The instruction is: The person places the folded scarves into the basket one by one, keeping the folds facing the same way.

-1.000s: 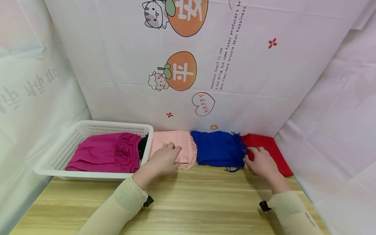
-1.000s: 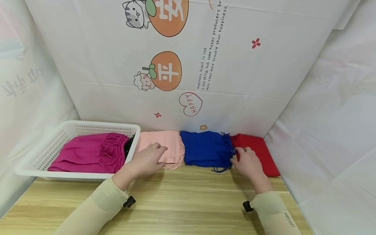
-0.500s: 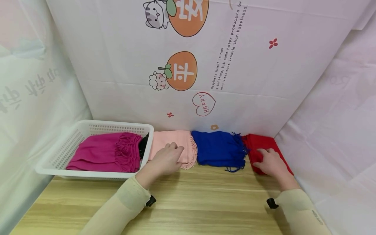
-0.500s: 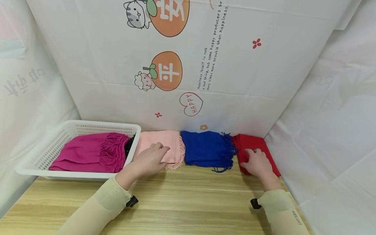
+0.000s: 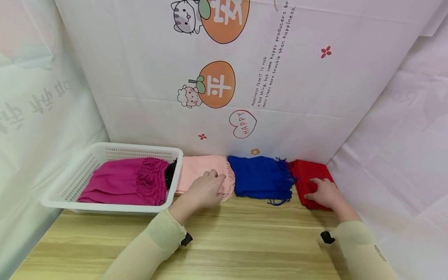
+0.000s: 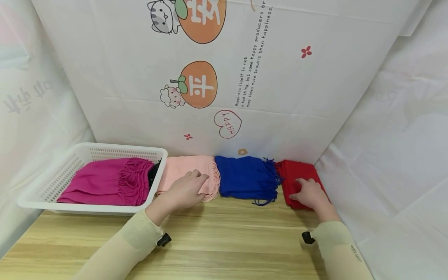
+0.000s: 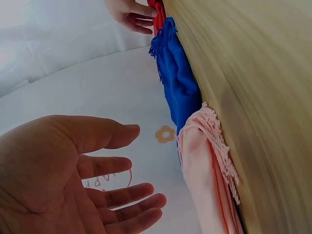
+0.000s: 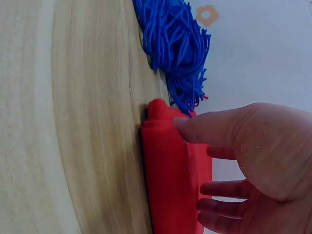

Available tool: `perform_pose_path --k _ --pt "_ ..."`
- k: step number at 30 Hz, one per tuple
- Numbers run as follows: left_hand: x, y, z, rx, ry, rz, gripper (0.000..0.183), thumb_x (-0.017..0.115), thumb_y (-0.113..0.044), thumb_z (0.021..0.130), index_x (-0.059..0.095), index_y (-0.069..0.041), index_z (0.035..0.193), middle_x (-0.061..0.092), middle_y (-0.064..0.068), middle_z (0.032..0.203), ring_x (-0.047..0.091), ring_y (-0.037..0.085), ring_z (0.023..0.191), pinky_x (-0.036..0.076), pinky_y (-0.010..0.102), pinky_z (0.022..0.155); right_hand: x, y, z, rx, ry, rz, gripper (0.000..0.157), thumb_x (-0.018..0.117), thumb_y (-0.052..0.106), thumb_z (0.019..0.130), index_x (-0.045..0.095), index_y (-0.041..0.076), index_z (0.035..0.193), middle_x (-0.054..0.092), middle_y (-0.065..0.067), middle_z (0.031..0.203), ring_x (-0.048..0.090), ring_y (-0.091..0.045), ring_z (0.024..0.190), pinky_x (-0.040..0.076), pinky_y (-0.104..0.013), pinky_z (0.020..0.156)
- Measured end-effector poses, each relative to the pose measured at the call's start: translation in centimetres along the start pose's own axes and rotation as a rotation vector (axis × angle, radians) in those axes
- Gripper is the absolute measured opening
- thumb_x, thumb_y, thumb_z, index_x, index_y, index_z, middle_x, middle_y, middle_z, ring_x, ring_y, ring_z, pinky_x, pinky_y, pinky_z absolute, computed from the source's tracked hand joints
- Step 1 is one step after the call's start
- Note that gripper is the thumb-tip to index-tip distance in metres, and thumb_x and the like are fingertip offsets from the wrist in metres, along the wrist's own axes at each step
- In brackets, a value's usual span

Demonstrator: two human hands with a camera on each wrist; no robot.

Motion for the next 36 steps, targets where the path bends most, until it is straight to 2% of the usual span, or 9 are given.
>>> perform_pose_path --k 9,16,25,32,36 --pt "1.4 -2.4 1.0 0.058 0.007 0.035 0.045 0.07 -0.024 0.105 0.065 -0.01 0.148 0.063 0.015 0.123 0.059 0.028 0.102 0.058 0.044 0.082 0.1 -1.8 0.4 0.001 0.023 0.005 0.087 0.084 0.048 0.096 0.055 -0.012 0.151 0.047 -0.047 0.148 0.043 -0.068 0.135 0.044 -0.081 0.106" --pt "1.9 -3.8 1.5 0.085 0.008 0.053 0.039 0.07 -0.02 0.103 0.068 -0.012 0.142 0.065 0.012 0.129 0.061 0.028 0.105 0.059 0.044 0.085 -0.2 -2.1 0.9 0.005 0.055 -0.004 0.089 0.084 0.052 0.095 0.058 -0.013 0.148 0.05 -0.047 0.145 0.045 -0.068 0.134 0.044 -0.079 0.107" --pt "2.5 -4.2 1.7 0.092 0.018 0.065 0.034 0.071 -0.023 0.104 0.068 -0.012 0.136 0.064 0.011 0.125 0.06 0.028 0.104 0.058 0.043 0.082 -0.5 -0.7 1.2 0.008 0.092 -0.082 0.082 0.083 0.05 0.095 0.061 -0.013 0.143 0.053 -0.046 0.137 0.05 -0.067 0.126 0.046 -0.078 0.103" --pt "2.7 -4.3 1.9 0.085 0.038 0.053 0.036 0.073 -0.021 0.102 0.068 -0.012 0.137 0.062 0.011 0.127 0.058 0.026 0.103 0.057 0.042 0.082 0.1 -0.5 1.9 0.032 0.099 -0.135 0.082 0.08 0.047 0.096 0.058 -0.012 0.147 0.047 -0.048 0.147 0.045 -0.071 0.131 0.045 -0.08 0.105" --pt "3.0 -4.4 2.1 0.088 0.038 0.048 0.036 0.073 -0.021 0.103 0.067 -0.012 0.137 0.063 0.013 0.131 0.059 0.027 0.106 0.058 0.044 0.084 0.3 -0.3 2.0 0.022 0.087 -0.16 0.079 0.079 0.045 0.095 0.059 -0.013 0.145 0.052 -0.047 0.145 0.051 -0.067 0.13 0.047 -0.078 0.104"
Point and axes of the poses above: each hand's wrist, its own z-axis towards the middle knuckle, its own x-axis out of the palm, y = z × x, the point moved 4 cm from there along z, towards the middle knuckle
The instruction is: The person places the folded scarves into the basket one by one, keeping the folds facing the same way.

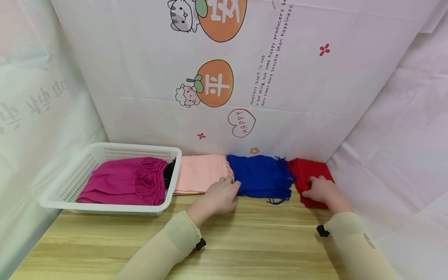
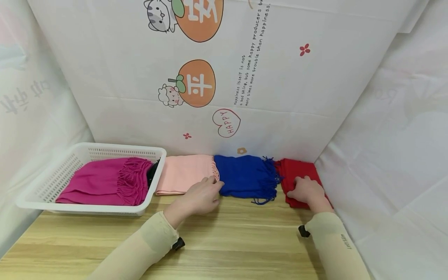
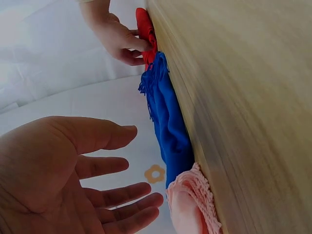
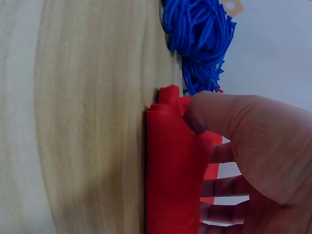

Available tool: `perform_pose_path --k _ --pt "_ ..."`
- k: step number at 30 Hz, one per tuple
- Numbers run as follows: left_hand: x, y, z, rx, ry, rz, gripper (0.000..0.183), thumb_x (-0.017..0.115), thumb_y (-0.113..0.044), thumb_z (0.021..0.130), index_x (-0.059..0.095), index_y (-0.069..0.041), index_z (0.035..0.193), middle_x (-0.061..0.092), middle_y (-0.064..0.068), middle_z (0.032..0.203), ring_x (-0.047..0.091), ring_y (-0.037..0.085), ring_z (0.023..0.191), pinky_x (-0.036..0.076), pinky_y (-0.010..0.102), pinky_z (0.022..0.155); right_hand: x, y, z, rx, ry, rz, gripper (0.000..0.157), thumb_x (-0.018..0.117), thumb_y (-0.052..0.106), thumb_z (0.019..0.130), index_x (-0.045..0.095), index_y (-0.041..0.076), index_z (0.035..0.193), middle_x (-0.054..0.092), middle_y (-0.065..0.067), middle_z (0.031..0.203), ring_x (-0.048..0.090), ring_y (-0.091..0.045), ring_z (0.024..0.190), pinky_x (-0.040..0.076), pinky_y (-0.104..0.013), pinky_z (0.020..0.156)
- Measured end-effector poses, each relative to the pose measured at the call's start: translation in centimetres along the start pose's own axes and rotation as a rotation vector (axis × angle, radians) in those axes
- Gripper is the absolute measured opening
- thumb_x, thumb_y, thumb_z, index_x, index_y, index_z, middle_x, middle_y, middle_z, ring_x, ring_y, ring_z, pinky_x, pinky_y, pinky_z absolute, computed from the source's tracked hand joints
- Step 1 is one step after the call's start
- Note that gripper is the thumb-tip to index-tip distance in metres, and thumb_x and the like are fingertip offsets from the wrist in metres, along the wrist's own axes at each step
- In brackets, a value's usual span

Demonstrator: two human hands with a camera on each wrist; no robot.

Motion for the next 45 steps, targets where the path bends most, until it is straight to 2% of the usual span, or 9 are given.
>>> perform_pose_path --k 5,9,16,19,24,27,34,40,45 --pt "0.5 -0.2 0.4 0.005 0.006 0.003 0.04 0.073 -0.023 0.104 0.067 -0.011 0.141 0.064 0.017 0.139 0.063 0.031 0.116 0.06 0.046 0.091 -0.3 0.6 -0.2 -0.019 -0.014 -0.021 0.068 0.078 0.04 0.095 0.062 -0.01 0.138 0.068 -0.036 0.129 0.064 -0.056 0.117 0.053 -0.072 0.096" --pt "1.0 -0.6 0.7 0.019 0.026 0.003 0.043 0.072 -0.024 0.104 0.065 -0.011 0.145 0.065 0.017 0.14 0.063 0.031 0.119 0.06 0.047 0.094 -0.6 1.1 -0.4 -0.012 0.012 -0.008 0.063 0.078 0.039 0.096 0.062 -0.008 0.136 0.071 -0.029 0.122 0.066 -0.052 0.112 0.054 -0.07 0.094" --pt "1.6 -1.6 1.2 0.049 0.041 0.014 0.047 0.074 -0.027 0.104 0.065 -0.011 0.147 0.067 0.012 0.133 0.065 0.028 0.117 0.06 0.044 0.094 -0.1 1.4 -0.3 0.028 0.049 0.032 0.088 0.078 0.046 0.095 0.05 -0.014 0.153 0.062 -0.038 0.144 0.061 -0.056 0.124 0.05 -0.076 0.102" --pt "2.0 -1.9 1.3 0.065 0.05 0.022 0.048 0.073 -0.026 0.104 0.065 -0.011 0.149 0.067 0.012 0.131 0.065 0.028 0.115 0.06 0.045 0.094 0.0 1.8 -0.2 0.03 0.068 0.055 0.089 0.078 0.047 0.095 0.05 -0.017 0.15 0.063 -0.038 0.14 0.064 -0.05 0.113 0.054 -0.069 0.098" --pt "2.3 -2.3 1.4 0.089 0.057 0.032 0.045 0.074 -0.027 0.103 0.067 -0.01 0.145 0.068 0.012 0.126 0.066 0.029 0.111 0.058 0.044 0.095 0.0 2.8 -0.5 0.057 0.117 0.142 0.077 0.077 0.044 0.097 0.054 -0.015 0.142 0.069 -0.025 0.119 0.065 -0.033 0.089 0.06 -0.047 0.072" --pt "2.5 -2.3 1.4 0.093 0.061 0.033 0.046 0.075 -0.028 0.104 0.067 -0.01 0.145 0.068 0.011 0.126 0.066 0.028 0.112 0.057 0.043 0.097 0.0 3.5 -1.0 0.069 0.135 0.193 0.068 0.077 0.041 0.098 0.056 -0.012 0.135 0.067 -0.019 0.108 0.065 -0.029 0.083 0.06 -0.041 0.064" --pt "2.7 -2.3 1.4 0.102 0.056 0.046 0.045 0.074 -0.029 0.104 0.067 -0.01 0.144 0.069 0.011 0.125 0.068 0.027 0.113 0.058 0.042 0.097 -0.1 5.4 -2.2 0.072 0.158 0.239 0.046 0.076 0.041 0.101 0.061 -0.002 0.11 0.064 -0.012 0.092 0.068 -0.026 0.071 0.062 -0.04 0.064" --pt "2.8 -2.5 1.4 0.11 0.042 0.066 0.04 0.075 -0.029 0.103 0.07 -0.01 0.137 0.069 0.009 0.119 0.068 0.025 0.111 0.057 0.041 0.098 0.0 6.4 -2.9 0.055 0.18 0.313 0.053 0.08 0.042 0.1 0.057 -0.005 0.113 0.063 -0.013 0.097 0.069 -0.026 0.072 0.064 -0.041 0.066" --pt "3.0 -2.7 1.5 0.119 0.049 0.06 0.04 0.075 -0.028 0.103 0.069 -0.011 0.139 0.069 0.008 0.119 0.067 0.024 0.111 0.057 0.041 0.098 -0.2 5.4 -3.1 0.012 0.201 0.433 0.05 0.081 0.04 0.102 0.059 -0.004 0.113 0.062 -0.013 0.101 0.071 -0.027 0.075 0.066 -0.043 0.068"
Point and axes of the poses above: each hand's wrist, its own z-axis towards the middle knuckle, its own x-axis out of the palm, y = z × x, the point moved 4 cm from there along z, towards the middle knuckle
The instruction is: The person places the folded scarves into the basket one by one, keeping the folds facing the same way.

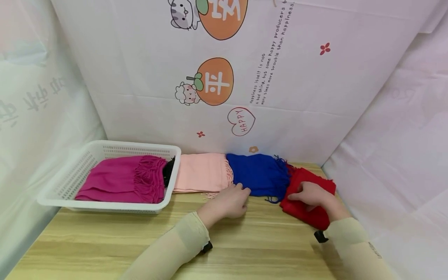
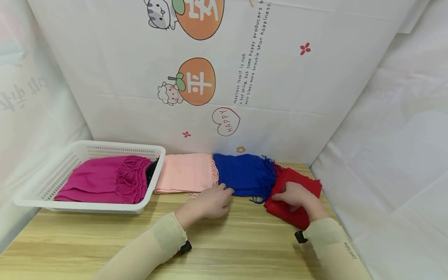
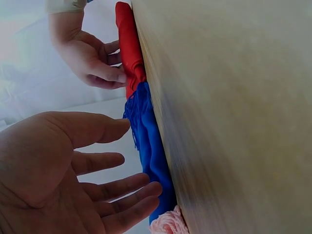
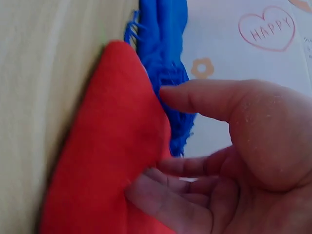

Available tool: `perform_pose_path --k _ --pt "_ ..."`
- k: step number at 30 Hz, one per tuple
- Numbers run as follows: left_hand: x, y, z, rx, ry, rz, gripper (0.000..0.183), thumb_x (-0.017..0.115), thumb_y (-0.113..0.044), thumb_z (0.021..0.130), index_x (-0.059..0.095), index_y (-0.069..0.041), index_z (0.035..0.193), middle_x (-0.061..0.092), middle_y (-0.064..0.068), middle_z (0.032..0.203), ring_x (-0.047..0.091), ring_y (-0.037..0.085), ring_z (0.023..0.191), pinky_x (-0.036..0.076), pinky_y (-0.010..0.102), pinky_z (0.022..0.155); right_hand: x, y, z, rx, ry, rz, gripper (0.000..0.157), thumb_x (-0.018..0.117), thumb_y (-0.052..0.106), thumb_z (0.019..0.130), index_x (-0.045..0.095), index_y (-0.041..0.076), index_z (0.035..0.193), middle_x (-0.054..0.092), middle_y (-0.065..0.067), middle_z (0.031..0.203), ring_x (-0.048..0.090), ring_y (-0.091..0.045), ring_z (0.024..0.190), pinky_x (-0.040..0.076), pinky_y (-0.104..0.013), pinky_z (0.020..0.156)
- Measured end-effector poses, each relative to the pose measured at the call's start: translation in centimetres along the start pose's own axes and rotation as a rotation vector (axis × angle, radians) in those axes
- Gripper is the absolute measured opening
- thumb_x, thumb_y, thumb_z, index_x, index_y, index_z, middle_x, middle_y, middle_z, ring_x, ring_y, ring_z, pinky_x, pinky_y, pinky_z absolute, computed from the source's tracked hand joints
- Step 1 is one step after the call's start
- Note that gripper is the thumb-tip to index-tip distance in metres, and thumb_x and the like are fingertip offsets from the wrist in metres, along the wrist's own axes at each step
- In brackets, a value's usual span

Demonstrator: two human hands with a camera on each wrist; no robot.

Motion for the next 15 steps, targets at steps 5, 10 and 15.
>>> perform_pose_path --k 5,10,15 --pt "-0.2 -0.4 0.0 0.015 0.01 -0.018 0.041 0.074 -0.028 0.103 0.068 -0.013 0.14 0.069 0.007 0.123 0.066 0.024 0.111 0.057 0.042 0.097 -2.3 -1.6 1.2 -0.055 -0.041 -0.053 0.053 0.078 0.035 0.105 0.063 -0.01 0.129 0.07 -0.015 0.099 0.071 -0.026 0.075 0.065 -0.044 0.067" --pt "-0.1 -1.1 0.2 0.009 0.036 -0.056 0.043 0.073 -0.029 0.103 0.066 -0.015 0.143 0.067 0.007 0.127 0.065 0.025 0.115 0.056 0.042 0.1 -5.0 -3.1 3.2 -0.132 -0.177 -0.235 0.046 0.076 0.027 0.104 0.068 -0.012 0.126 0.073 -0.027 0.113 0.072 -0.041 0.097 0.059 -0.059 0.086" --pt "0.4 -2.2 0.5 0.01 0.049 -0.038 0.034 0.074 -0.032 0.103 0.068 -0.018 0.133 0.067 0.005 0.125 0.065 0.026 0.116 0.057 0.042 0.098 -6.1 -5.3 4.8 -0.196 -0.266 -0.254 0.049 0.077 0.025 0.104 0.067 -0.014 0.131 0.068 -0.038 0.126 0.064 -0.058 0.117 0.052 -0.071 0.1"
Point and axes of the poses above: each hand's wrist, its own z-axis towards the middle knuckle, its own x-axis out of the palm, y = z × x, the point moved 4 cm from there along z, towards the middle knuckle
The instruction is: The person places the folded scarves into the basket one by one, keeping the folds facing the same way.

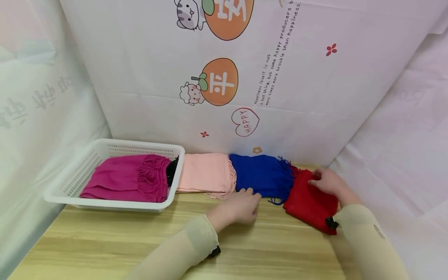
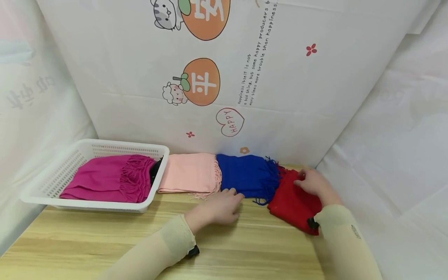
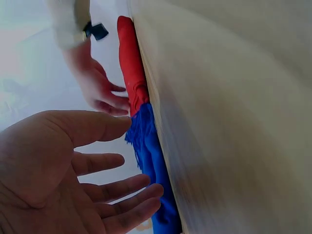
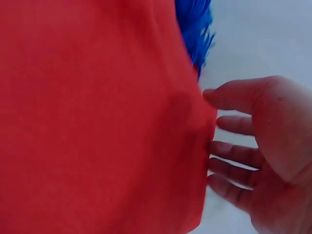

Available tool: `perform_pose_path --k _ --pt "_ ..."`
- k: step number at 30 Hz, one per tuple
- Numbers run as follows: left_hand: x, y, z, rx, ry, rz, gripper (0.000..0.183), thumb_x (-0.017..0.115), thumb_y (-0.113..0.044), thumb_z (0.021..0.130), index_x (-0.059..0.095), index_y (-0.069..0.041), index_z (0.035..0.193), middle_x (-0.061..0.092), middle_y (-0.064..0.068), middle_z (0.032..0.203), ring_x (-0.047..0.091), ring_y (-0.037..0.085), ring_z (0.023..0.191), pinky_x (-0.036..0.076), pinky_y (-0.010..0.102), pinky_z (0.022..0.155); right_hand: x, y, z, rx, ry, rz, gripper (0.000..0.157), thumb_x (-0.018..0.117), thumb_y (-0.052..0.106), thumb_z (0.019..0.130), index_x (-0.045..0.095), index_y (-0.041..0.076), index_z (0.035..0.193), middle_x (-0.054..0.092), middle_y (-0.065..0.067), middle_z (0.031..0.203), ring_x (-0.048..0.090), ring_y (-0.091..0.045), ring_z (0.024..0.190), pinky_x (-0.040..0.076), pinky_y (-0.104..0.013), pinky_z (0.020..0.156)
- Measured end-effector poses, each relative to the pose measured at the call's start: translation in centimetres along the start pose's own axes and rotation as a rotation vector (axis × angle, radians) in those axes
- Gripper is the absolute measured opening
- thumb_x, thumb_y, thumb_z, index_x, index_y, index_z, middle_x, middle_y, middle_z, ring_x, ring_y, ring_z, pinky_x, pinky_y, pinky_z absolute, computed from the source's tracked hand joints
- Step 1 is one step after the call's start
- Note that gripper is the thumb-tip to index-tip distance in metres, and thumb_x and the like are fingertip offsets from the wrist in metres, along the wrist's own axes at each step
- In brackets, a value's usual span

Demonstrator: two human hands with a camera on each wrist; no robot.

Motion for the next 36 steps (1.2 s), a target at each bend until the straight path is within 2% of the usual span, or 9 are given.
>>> perform_pose_path --k 3,6,10,13,19,20,25,31,36 --pt "0.3 -1.0 0.4 0.015 -0.001 0.014 0.025 0.075 -0.034 0.101 0.067 -0.02 0.12 0.066 0.003 0.119 0.064 0.024 0.109 0.057 0.04 0.092 0.2 -1.6 0.2 -0.008 -0.023 -0.009 0.053 0.077 0.028 0.105 0.065 -0.014 0.135 0.064 -0.042 0.132 0.06 -0.062 0.121 0.049 -0.074 0.103" --pt "0.6 -1.9 0.8 0.024 0.006 0.01 0.027 0.077 -0.037 0.1 0.066 -0.021 0.118 0.066 0.002 0.121 0.064 0.023 0.109 0.057 0.038 0.091 0.6 -2.9 0.1 0.021 0.008 0.004 0.064 0.075 0.036 0.106 0.06 -0.014 0.143 0.058 -0.045 0.14 0.056 -0.065 0.127 0.045 -0.075 0.107" --pt "0.9 -2.7 1.0 0.03 0.019 0.009 0.035 0.079 -0.04 0.099 0.067 -0.021 0.127 0.066 0.003 0.126 0.064 0.023 0.112 0.057 0.037 0.094 1.1 -4.0 -0.3 0.065 0.065 0.041 0.077 0.071 0.046 0.108 0.051 -0.013 0.154 0.051 -0.046 0.15 0.051 -0.067 0.134 0.041 -0.078 0.111" --pt "0.9 -3.1 1.0 0.03 0.018 0.015 0.038 0.079 -0.039 0.099 0.068 -0.021 0.131 0.067 0.003 0.126 0.064 0.022 0.11 0.057 0.036 0.093 1.4 -4.3 -0.5 0.065 0.067 0.053 0.079 0.07 0.047 0.109 0.05 -0.013 0.156 0.05 -0.046 0.152 0.05 -0.067 0.135 0.04 -0.078 0.112" --pt "0.7 -3.2 1.1 0.036 0.014 0.017 0.045 0.08 -0.04 0.098 0.068 -0.02 0.137 0.068 0.002 0.127 0.064 0.021 0.108 0.057 0.035 0.092 1.2 -3.6 -0.8 0.059 0.077 0.026 0.078 0.074 0.044 0.106 0.053 -0.021 0.144 0.059 -0.044 0.139 0.059 -0.063 0.125 0.047 -0.074 0.105" --pt "0.7 -3.2 1.1 0.035 0.016 0.015 0.048 0.08 -0.04 0.098 0.068 -0.019 0.139 0.068 0.002 0.127 0.064 0.021 0.108 0.056 0.035 0.092 1.2 -3.3 -0.9 0.06 0.084 0.021 0.077 0.075 0.043 0.106 0.055 -0.022 0.142 0.062 -0.043 0.135 0.062 -0.06 0.121 0.049 -0.072 0.103" --pt "0.7 -3.1 1.1 0.039 0.022 0.017 0.044 0.081 -0.041 0.097 0.069 -0.018 0.133 0.068 0.002 0.125 0.063 0.019 0.107 0.054 0.033 0.095 1.0 -1.8 -1.3 0.077 0.121 0.014 0.07 0.076 0.044 0.105 0.06 -0.019 0.13 0.071 -0.03 0.114 0.068 -0.042 0.101 0.055 -0.062 0.092" --pt "0.5 -3.1 1.0 0.051 0.02 0.037 0.045 0.081 -0.045 0.097 0.07 -0.017 0.131 0.069 0.001 0.124 0.063 0.018 0.109 0.053 0.032 0.096 1.3 -0.4 -2.4 0.119 0.161 0.038 0.065 0.073 0.044 0.106 0.062 -0.019 0.121 0.07 -0.02 0.099 0.066 -0.032 0.09 0.056 -0.052 0.082" --pt "0.8 -3.1 1.0 0.024 0.031 0.03 0.047 0.08 -0.054 0.099 0.07 -0.018 0.126 0.068 0.002 0.125 0.064 0.019 0.11 0.054 0.033 0.096 1.6 0.7 -3.1 0.113 0.179 0.034 0.07 0.072 0.046 0.106 0.06 -0.022 0.12 0.07 -0.022 0.099 0.066 -0.034 0.089 0.056 -0.051 0.08"
Point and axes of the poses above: each hand's wrist, its own z-axis towards the middle knuckle, its own x-axis out of the palm, y = z × x, the point moved 4 cm from there along z, towards the middle knuckle
